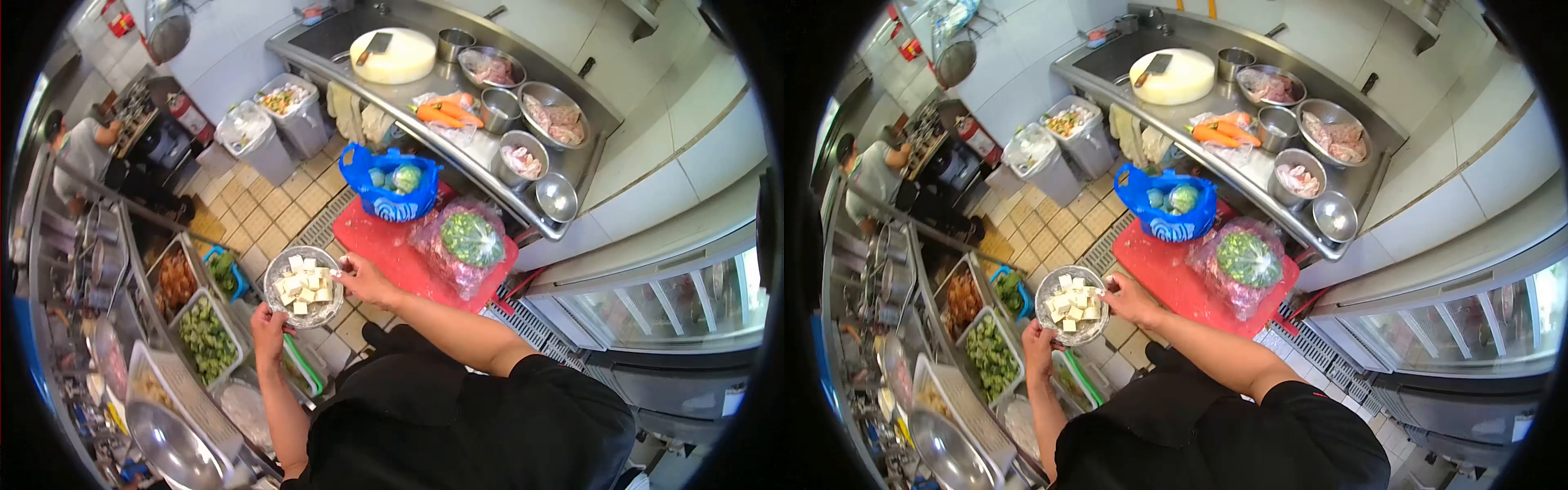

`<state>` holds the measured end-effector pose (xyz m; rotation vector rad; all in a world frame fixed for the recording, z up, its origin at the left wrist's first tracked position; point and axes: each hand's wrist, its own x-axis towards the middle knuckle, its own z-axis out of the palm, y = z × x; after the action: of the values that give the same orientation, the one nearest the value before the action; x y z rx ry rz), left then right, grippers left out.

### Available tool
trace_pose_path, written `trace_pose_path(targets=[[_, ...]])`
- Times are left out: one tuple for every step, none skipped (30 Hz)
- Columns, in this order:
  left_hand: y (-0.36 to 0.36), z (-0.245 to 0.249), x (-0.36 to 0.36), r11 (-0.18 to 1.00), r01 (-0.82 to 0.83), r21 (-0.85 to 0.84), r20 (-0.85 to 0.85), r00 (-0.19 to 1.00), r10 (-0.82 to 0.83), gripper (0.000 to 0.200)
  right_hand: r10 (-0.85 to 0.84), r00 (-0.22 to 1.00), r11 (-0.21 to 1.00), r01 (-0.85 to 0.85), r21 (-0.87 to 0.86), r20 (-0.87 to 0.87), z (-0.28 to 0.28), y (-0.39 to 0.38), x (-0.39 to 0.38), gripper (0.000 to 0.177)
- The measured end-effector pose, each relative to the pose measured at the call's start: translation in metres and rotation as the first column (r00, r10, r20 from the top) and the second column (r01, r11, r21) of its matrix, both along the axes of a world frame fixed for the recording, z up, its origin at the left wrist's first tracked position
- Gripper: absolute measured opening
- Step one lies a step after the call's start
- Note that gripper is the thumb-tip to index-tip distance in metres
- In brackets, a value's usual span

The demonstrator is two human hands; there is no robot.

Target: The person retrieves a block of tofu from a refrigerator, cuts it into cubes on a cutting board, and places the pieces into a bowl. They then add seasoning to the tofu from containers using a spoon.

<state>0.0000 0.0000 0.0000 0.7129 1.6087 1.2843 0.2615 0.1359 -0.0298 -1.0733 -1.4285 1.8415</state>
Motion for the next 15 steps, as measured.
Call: trace_pose_path(targets=[[0.015, 0.001, 0.006, 0.997, 0.069, -0.016, -0.002, 0.998, -0.069, 0.020, -0.065, 0.997, 0.995, 0.063, -0.081, -0.028, -0.002, 0.001, 0.010, 0.023], [0.028, -0.001, 0.013, 0.990, 0.139, -0.037, -0.005, 0.990, -0.139, 0.014, -0.135, 0.989, 0.978, 0.124, -0.167, -0.053, -0.005, 0.002, 0.020, 0.018], [0.079, 0.008, -0.042, 0.985, 0.163, -0.049, -0.019, 0.986, -0.164, 0.014, -0.160, 0.985, 0.973, 0.146, -0.179, -0.067, 0.003, 0.041, -0.031, 0.018], [0.110, -0.004, -0.033, 0.976, 0.211, -0.049, 0.009, 0.977, -0.211, 0.012, -0.173, 0.983, 0.965, 0.158, -0.208, -0.054, -0.002, 0.061, -0.016, 0.015], [0.131, -0.010, -0.035, 0.963, 0.260, -0.070, 0.021, 0.966, -0.259, 0.011, -0.188, 0.980, 0.952, 0.167, -0.256, -0.059, -0.008, 0.072, -0.011, 0.012], [0.155, -0.010, -0.030, 0.942, 0.329, -0.070, 0.054, 0.944, -0.326, 0.008, -0.251, 0.968, 0.947, 0.242, -0.212, -0.016, -0.016, 0.087, -0.005, 0.011], [0.176, -0.036, -0.033, 0.924, 0.377, -0.059, 0.111, 0.923, -0.369, 0.013, -0.314, 0.949, 0.934, 0.313, -0.171, 0.024, -0.027, 0.100, 0.001, 0.010], [0.194, -0.033, -0.030, 0.910, 0.409, -0.067, 0.234, 0.893, -0.384, 0.020, -0.373, 0.926, 0.916, 0.378, -0.133, 0.061, -0.048, 0.112, 0.007, 0.010], [0.215, -0.028, -0.028, 0.901, 0.429, -0.067, 0.352, 0.855, -0.381, 0.027, -0.421, 0.902, 0.899, 0.428, -0.088, 0.095, -0.064, 0.127, 0.013, 0.009], [0.237, -0.027, -0.034, 0.887, 0.459, -0.057, 0.362, 0.837, -0.410, 0.032, -0.499, 0.861, 0.852, 0.508, -0.131, 0.097, -0.067, 0.142, 0.020, 0.008], [0.260, -0.027, -0.043, 0.875, 0.482, -0.038, 0.373, 0.819, -0.435, 0.038, -0.567, 0.817, 0.801, 0.576, -0.165, 0.103, -0.069, 0.162, 0.028, 0.008], [0.282, -0.041, -0.064, 0.868, 0.496, -0.019, 0.354, 0.815, -0.458, 0.040, -0.663, 0.746, 0.727, 0.662, -0.184, 0.061, -0.061, 0.183, 0.030, 0.007], [0.305, -0.052, -0.087, 0.869, 0.495, 0.002, 0.340, 0.817, -0.466, 0.040, -0.754, 0.657, 0.641, 0.740, -0.204, 0.012, -0.048, 0.212, 0.032, 0.007], [0.325, -0.061, -0.113, 0.894, 0.444, -0.060, 0.343, 0.851, -0.399, 0.041, -0.789, 0.613, 0.605, 0.785, -0.134, 0.029, -0.053, 0.250, 0.043, 0.008], [0.338, -0.071, -0.144, 0.909, 0.393, -0.135, 0.340, 0.880, -0.330, 0.041, -0.826, 0.561, 0.557, 0.827, -0.076, 0.050, -0.061, 0.283, 0.051, 0.009]])
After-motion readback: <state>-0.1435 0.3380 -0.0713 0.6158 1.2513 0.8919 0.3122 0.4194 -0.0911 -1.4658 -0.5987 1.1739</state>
